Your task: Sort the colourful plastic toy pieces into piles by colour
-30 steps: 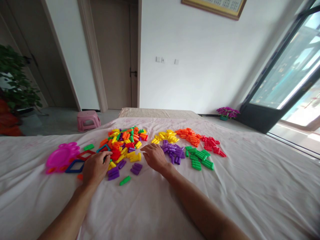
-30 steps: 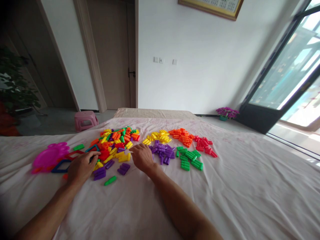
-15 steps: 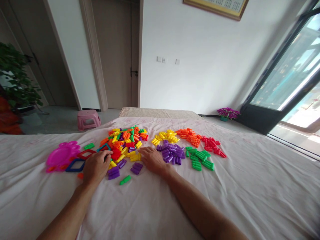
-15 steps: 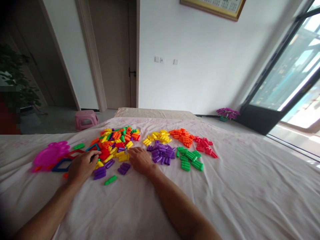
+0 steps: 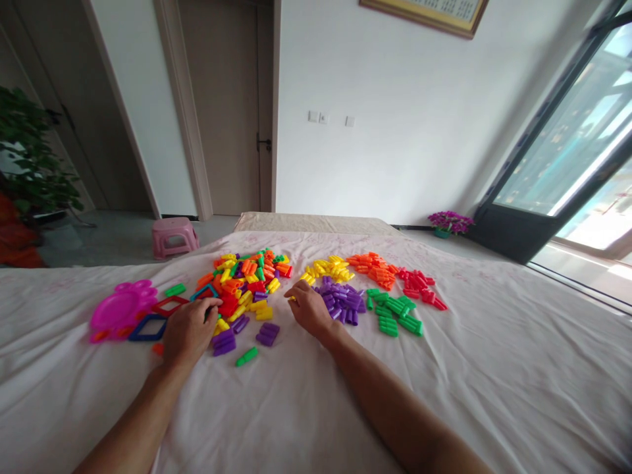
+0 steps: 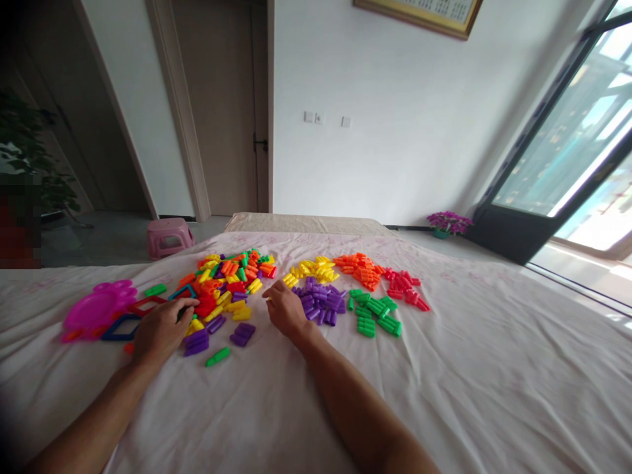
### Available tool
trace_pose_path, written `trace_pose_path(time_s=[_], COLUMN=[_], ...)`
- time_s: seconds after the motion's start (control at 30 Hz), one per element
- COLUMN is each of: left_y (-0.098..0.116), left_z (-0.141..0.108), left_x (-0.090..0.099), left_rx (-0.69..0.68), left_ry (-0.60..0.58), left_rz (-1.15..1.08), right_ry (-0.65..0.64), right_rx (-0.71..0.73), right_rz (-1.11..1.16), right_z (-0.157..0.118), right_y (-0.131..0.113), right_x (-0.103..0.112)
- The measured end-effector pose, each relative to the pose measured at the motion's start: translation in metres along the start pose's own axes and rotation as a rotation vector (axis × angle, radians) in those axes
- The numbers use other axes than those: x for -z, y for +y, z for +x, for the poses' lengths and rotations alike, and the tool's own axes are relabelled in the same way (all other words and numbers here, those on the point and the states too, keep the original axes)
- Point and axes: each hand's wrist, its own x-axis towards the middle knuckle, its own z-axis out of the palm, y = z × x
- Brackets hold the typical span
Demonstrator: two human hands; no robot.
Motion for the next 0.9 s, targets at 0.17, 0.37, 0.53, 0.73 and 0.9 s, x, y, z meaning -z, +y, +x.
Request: trace_pose_path(time_s=[0.17, 0.37, 0.53, 0.73, 0.9], left_y=[-0.001, 0.000, 0.001, 0.000, 0.001], left_z=[-0.001, 0.000, 0.000, 0.000, 0.000], left_x=[0.000, 0.000, 0.000, 0.001, 0.001], left_rx=[0.008, 0.000, 0.013, -0.007, 0.002], left_ry=[-0.003, 0.013, 0.003, 0.003, 0.006], left_rz=[0.009, -0.005, -0.010, -0.022, -0.017], right_ry=[0.235, 0.399, 0.099, -0.076, -0.163], right_rx=[-0.085, -0.221, -0.084, -0.018, 0.019], right_rz=[0.067, -0.025, 0.005, -0.065, -0.109], right_z=[0.010, 0.012, 0.006, -0.003, -0.004], right_y=[0.023, 0.033, 0.011, -0.017, -0.022], right_x=[0.011, 0.025, 0.018, -0.001, -0.007])
